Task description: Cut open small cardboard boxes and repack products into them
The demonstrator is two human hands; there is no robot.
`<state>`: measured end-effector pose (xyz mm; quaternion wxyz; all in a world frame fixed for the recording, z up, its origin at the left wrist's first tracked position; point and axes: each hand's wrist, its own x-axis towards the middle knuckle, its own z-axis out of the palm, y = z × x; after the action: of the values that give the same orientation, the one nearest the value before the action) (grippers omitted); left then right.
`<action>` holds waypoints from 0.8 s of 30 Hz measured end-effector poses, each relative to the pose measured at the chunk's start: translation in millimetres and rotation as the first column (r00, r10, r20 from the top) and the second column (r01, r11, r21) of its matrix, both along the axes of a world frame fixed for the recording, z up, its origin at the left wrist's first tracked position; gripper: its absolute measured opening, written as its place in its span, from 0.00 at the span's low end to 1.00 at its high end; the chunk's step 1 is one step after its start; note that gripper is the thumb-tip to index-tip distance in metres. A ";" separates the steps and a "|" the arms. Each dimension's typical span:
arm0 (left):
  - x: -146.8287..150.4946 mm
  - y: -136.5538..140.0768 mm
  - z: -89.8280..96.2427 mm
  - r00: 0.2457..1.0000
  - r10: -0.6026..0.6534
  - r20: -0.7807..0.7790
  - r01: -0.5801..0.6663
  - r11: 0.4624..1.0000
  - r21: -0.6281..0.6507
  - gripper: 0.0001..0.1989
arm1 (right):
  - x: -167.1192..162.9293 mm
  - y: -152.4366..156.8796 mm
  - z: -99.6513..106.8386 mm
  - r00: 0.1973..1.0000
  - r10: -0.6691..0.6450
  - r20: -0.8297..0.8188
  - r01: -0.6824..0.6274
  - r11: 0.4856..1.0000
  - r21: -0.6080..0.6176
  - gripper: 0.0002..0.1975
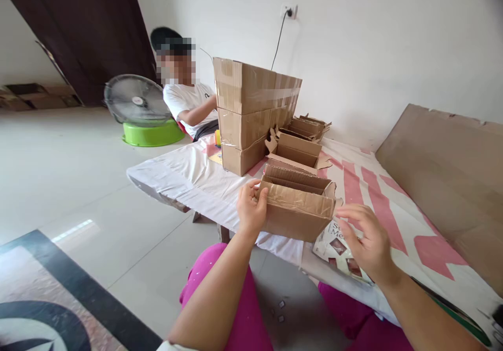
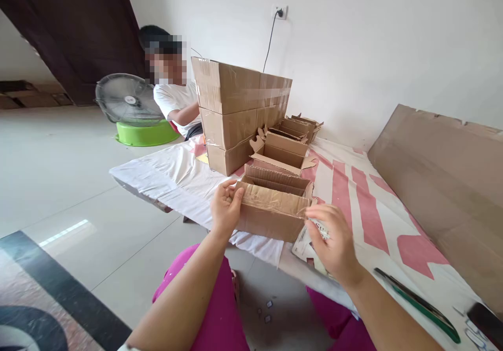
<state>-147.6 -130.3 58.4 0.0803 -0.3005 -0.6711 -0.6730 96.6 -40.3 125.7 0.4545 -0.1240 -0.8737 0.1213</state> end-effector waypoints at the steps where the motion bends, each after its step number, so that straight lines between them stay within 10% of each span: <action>1: -0.1 1.4 -0.8 1.000 -0.009 -0.004 0.009 1.000 0.006 0.11 | -17.7 -2.9 9.7 0.996 0.071 0.061 -0.075 0.995 0.065 0.07; 5: 1.0 6.6 -0.4 0.998 0.015 -0.061 -0.014 1.000 0.006 0.10 | -80.9 -9.8 21.7 0.974 0.103 0.200 -0.157 0.949 0.275 0.06; 12: 6.2 6.8 0.7 0.978 0.102 -0.181 -0.105 0.994 -0.006 0.08 | -128.1 -19.5 14.7 0.858 -0.308 0.411 0.034 0.833 0.553 0.07; 19: 9.9 7.8 -4.8 0.967 0.088 -0.238 -0.084 0.996 0.025 0.07 | -130.0 -21.8 15.7 0.786 -0.415 0.459 0.036 0.771 0.636 0.10; 24: 10.2 5.9 -3.9 0.958 0.089 -0.273 -0.085 0.996 0.025 0.07 | -135.0 -9.6 20.9 0.760 -0.332 0.558 -0.046 0.829 0.557 0.09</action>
<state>-137.4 -124.4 54.5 0.2036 -0.3602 -0.6617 -0.6252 -38.3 -49.9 146.7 0.1571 -0.0941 -0.9593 -0.2149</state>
